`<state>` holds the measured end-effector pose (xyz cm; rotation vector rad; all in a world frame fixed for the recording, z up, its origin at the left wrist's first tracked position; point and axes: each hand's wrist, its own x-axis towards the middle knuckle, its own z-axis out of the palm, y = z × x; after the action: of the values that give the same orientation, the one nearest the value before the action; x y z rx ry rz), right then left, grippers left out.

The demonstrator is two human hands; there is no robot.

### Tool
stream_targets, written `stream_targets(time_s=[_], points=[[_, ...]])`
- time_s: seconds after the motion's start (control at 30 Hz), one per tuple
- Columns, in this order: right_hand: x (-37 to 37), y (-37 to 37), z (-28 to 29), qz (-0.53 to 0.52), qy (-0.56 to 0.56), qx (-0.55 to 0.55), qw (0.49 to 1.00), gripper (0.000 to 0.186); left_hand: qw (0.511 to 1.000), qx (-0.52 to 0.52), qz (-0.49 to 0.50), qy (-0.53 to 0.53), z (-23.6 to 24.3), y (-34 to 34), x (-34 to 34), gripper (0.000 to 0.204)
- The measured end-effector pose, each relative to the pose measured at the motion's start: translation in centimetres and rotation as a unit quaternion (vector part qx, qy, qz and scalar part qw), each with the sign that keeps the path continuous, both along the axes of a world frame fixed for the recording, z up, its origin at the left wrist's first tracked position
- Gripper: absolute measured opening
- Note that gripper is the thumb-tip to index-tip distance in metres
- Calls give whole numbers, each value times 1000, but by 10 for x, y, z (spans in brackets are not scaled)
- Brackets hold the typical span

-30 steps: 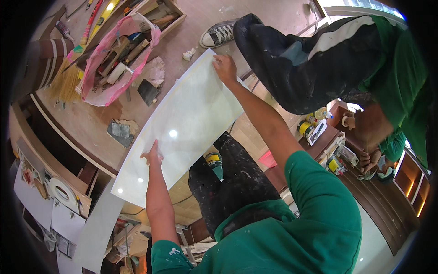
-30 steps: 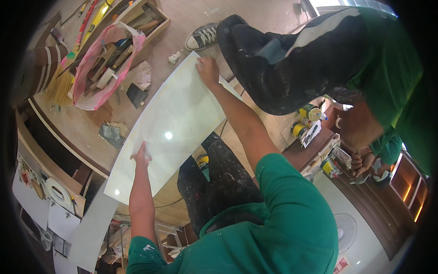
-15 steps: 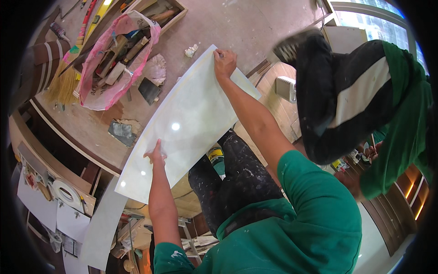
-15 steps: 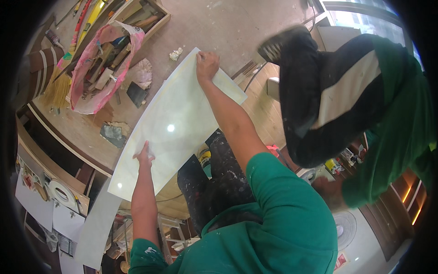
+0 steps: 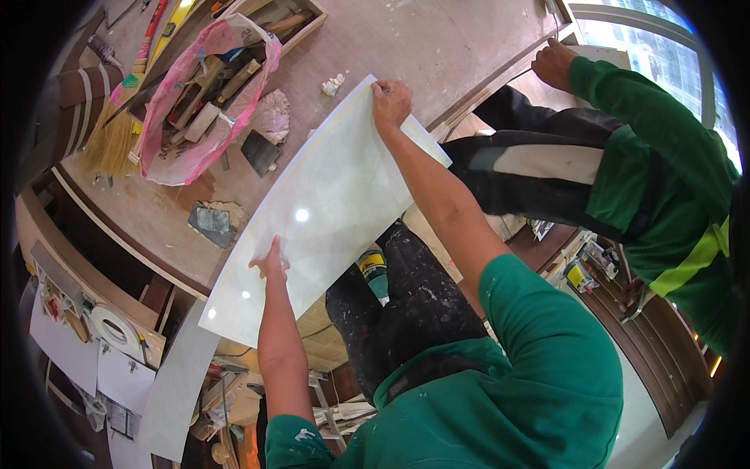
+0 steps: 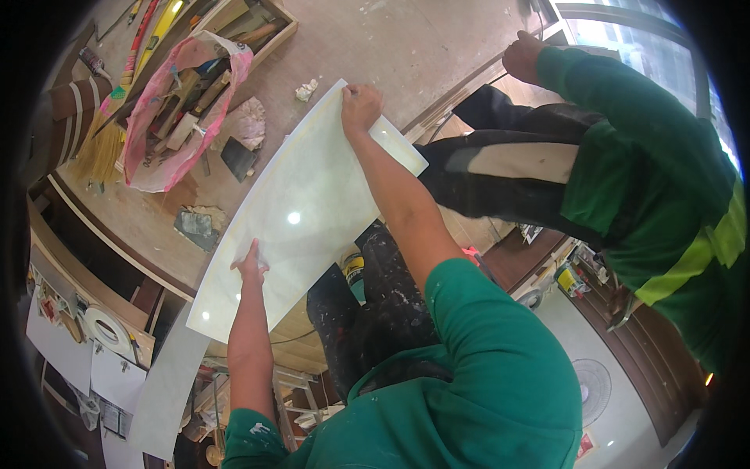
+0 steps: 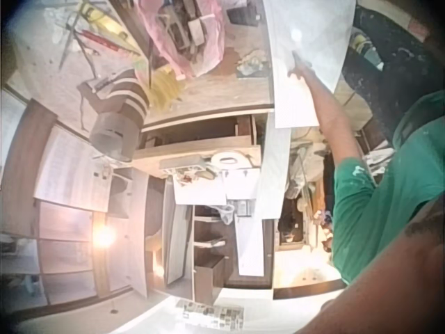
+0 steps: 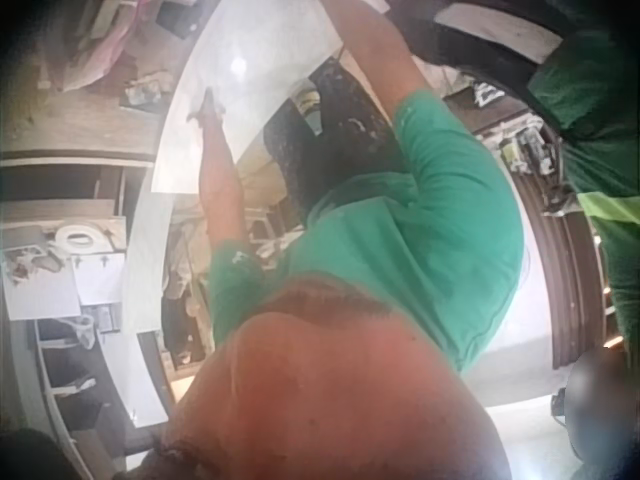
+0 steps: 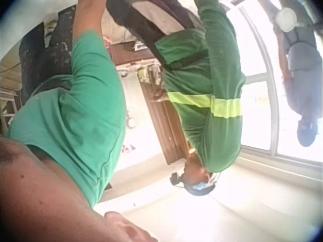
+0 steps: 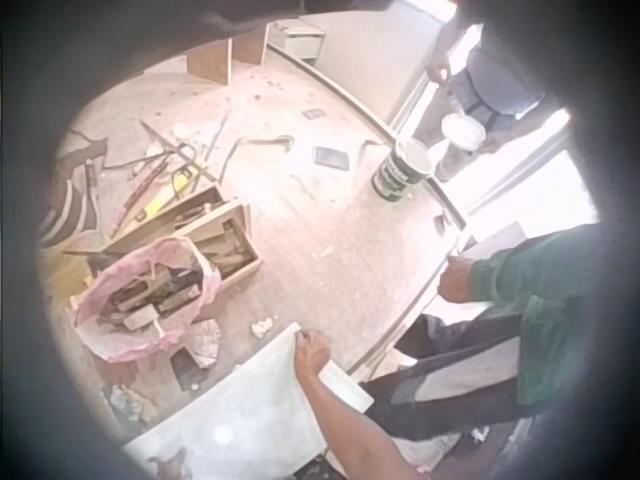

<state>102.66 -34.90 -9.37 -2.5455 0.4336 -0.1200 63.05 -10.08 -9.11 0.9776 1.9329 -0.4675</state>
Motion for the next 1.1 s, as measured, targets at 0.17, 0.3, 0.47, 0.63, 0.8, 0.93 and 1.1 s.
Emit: stream_targets(time_s=[0.17, 0.3, 0.47, 0.63, 0.8, 0.93, 1.1], points=[[2, -1, 6, 19, 16, -15, 1000, 14, 1000, 16, 6, 4, 3, -2, 2, 151], [4, -3, 8, 43, 12, -6, 999, 14, 1000, -2, 0, -10, 2, 0, 2, 151], [-10, -41, 7, 92, 5, 58, 994, 14, 999, 36, 3, 5, 0, -3, -2, 153], [-106, -110, 14, -9, 10, -1, 1000, 17, 999, 23, -22, 4, 1, -3, -1, 153], [-212, -141, 19, -125, 110, -5, 986, 20, 1000, 10, -29, 3, 8, -2, 7, 152], [-224, -153, 25, -161, 159, 77, 971, 23, 999, 0, -32, -19, 14, -3, 10, 152], [-195, -167, 38, -90, 111, 3, 990, 25, 999, -1, -31, -23, 17, -4, 13, 152]])
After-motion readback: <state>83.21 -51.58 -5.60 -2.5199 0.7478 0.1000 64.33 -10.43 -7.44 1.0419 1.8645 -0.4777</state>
